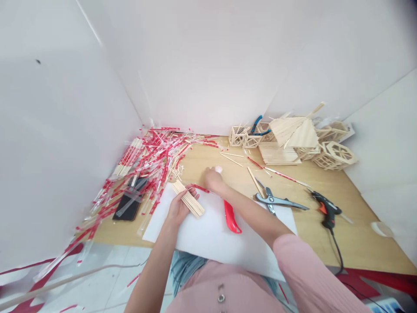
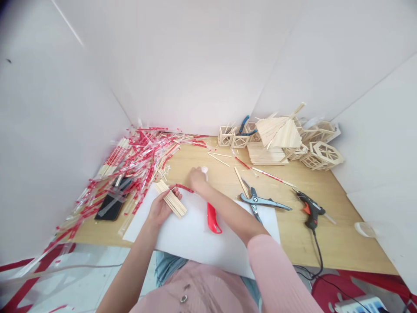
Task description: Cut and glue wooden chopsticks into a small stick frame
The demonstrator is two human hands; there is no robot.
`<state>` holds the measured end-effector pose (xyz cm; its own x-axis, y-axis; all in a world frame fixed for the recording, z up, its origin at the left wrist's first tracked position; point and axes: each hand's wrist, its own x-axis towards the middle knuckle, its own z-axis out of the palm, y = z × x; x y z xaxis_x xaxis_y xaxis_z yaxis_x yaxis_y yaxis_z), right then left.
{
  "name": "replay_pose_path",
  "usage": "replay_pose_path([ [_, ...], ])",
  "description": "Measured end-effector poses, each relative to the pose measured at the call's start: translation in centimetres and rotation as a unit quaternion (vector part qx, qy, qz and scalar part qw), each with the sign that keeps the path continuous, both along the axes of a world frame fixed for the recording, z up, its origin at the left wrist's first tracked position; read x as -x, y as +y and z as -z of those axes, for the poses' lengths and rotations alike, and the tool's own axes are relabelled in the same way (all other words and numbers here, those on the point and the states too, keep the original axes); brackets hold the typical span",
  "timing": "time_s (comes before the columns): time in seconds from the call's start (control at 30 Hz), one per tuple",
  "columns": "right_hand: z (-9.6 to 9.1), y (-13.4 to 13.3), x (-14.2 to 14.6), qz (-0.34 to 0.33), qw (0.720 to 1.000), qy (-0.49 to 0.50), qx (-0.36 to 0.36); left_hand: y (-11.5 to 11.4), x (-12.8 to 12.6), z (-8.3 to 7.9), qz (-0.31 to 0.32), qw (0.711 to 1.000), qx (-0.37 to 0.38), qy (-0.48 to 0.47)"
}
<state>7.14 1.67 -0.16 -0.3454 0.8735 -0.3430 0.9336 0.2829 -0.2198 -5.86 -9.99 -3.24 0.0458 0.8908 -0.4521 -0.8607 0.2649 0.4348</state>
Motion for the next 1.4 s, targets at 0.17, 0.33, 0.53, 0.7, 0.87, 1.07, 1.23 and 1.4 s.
replay_pose_path([
  [0.17,-0.6,0.4,6.2,-0.043,0.989,0.136,-0.048,-0.1,0.0,-0.2,-0.005,1.000,-0.010,0.001],
  [0.33,-3.3,2.6,2.3,-0.008,0.978,0.161,-0.129,-0.4,0.1,0.0,-0.012,1.000,-0.010,-0.010],
  [0.53,-4.7,2.4,-14.9,0.197,0.961,0.026,-0.190,-0.5,0.3,0.5,-0.027,1.000,0.001,-0.014],
  [0.7,-3.9,-2.0,-24.6,0.350,0.888,-0.132,-0.267,-0.3,-0.5,0.5,-0.047,0.999,0.003,-0.002],
  [0.87,-2.3,-2.8,-22.1,0.232,0.953,-0.043,-0.191,1.1,-2.3,-0.6,-0.082,0.996,-0.034,0.024],
  [1.07,-0.2,0.6,-17.4,0.226,0.965,-0.047,-0.126,4.2,-3.6,-2.4,-0.061,0.997,-0.049,0.020],
  [1.23,-0.3,2.4,-15.5,0.226,0.970,-0.030,-0.089,8.6,-3.7,-2.2,-0.054,0.997,-0.048,0.003],
  [1.4,-0.8,2.9,-10.7,0.196,0.976,0.019,-0.093,12.4,-2.9,-0.5,-0.065,0.997,-0.034,-0.014],
])
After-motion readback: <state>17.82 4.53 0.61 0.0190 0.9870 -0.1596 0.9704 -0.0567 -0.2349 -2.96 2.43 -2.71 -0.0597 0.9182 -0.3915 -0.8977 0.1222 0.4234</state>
